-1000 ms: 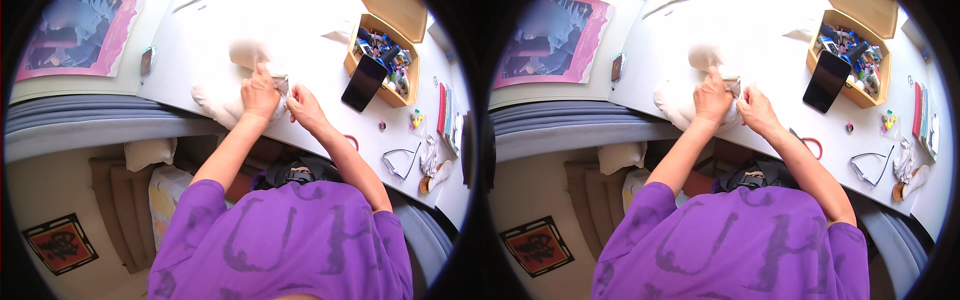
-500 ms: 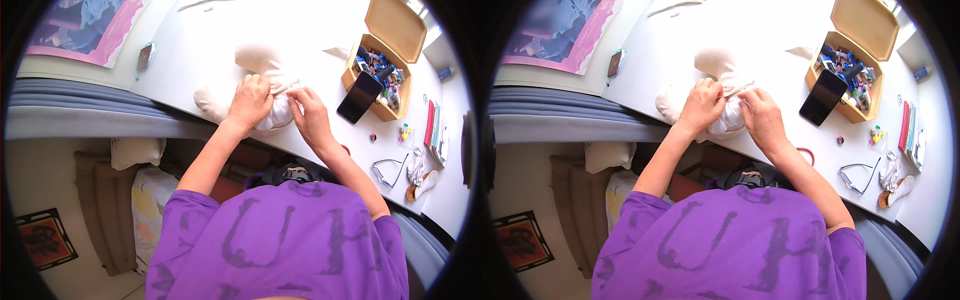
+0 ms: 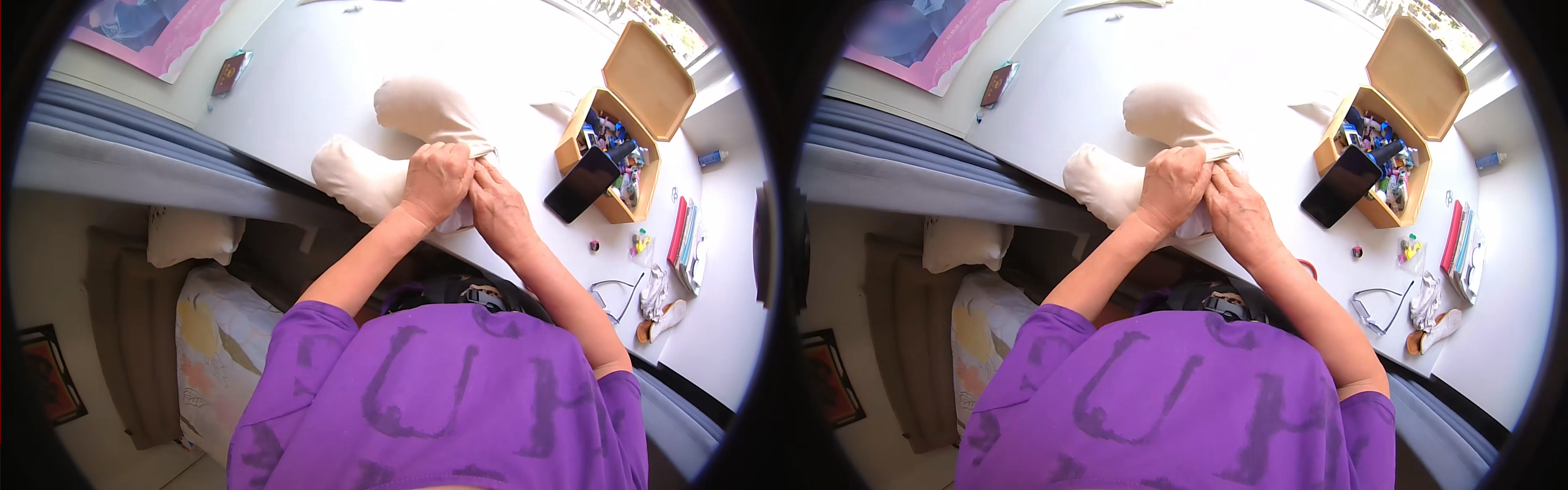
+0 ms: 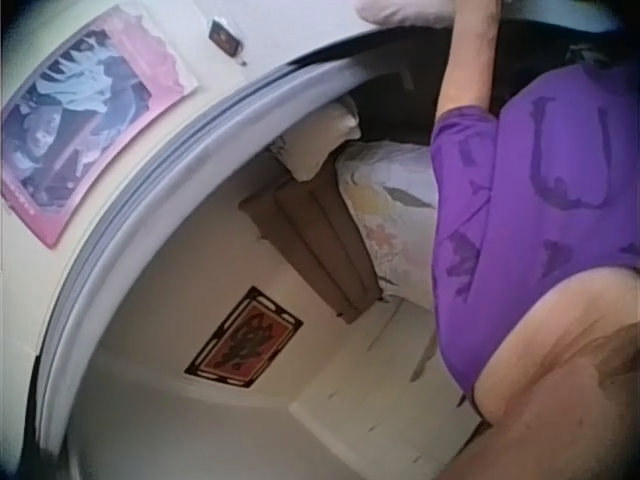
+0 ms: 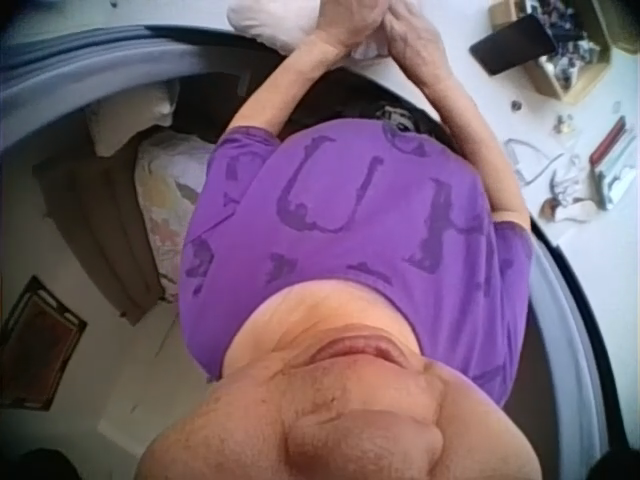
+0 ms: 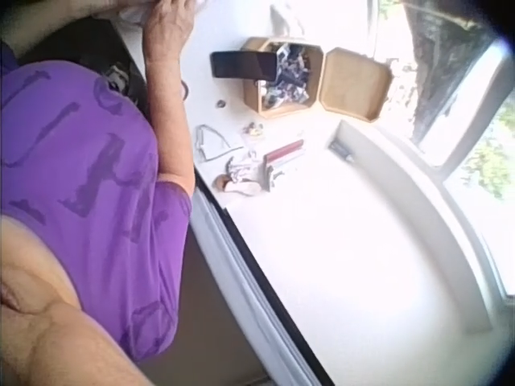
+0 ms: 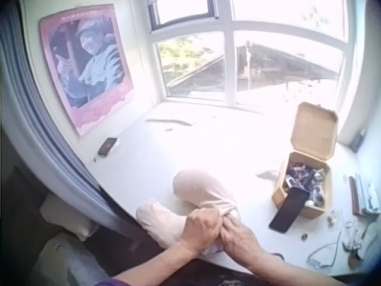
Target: Repairing a neck pillow by adjusting the stuffing and closing the seam.
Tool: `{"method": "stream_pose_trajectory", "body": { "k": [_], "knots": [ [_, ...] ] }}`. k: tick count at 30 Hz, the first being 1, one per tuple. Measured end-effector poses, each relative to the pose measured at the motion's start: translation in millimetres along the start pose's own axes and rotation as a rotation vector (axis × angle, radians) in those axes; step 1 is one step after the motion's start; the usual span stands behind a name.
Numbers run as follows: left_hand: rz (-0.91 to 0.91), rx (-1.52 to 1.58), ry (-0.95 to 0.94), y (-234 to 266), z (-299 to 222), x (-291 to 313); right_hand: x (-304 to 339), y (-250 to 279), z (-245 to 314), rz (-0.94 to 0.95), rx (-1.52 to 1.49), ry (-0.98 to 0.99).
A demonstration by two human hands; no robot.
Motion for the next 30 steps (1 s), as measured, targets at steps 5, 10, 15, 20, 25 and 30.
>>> {"method": "stream_pose_trajectory", "body": {
  "k": [5,10,15,20,25,30],
  "knots": [
    [0.017,0.115,0.034,-4,-4,7,-6,-39,-18,0.269,-0.174,0.050],
    [-0.016,0.142,0.039,-8,5,6,-27,-68,-31,0.388,-0.222,0.050],
    [0.012,0.159,0.089,-11,13,6,-22,-69,-38,0.234,-0.305,0.135],
    [-0.103,0.180,0.151,4,13,10,-7,-43,-17,0.040,-0.012,0.038],
    [-0.130,0.097,0.049,7,5,8,-24,-37,-23,0.153,-0.037,0.117],
    [-0.116,0.098,0.049,6,13,4,-54,-60,-27,0.551,-0.210,0.118]
  ]
}}
Point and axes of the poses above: each hand's wrist, its own x-axis away from the middle knuckle, its own y-axis out of the back of the hand, z = x × y, the point moved 8 cm from there along -x, towards the middle knuckle, and after that the axes turned 2 degrees about x, right-handed, at the moved point
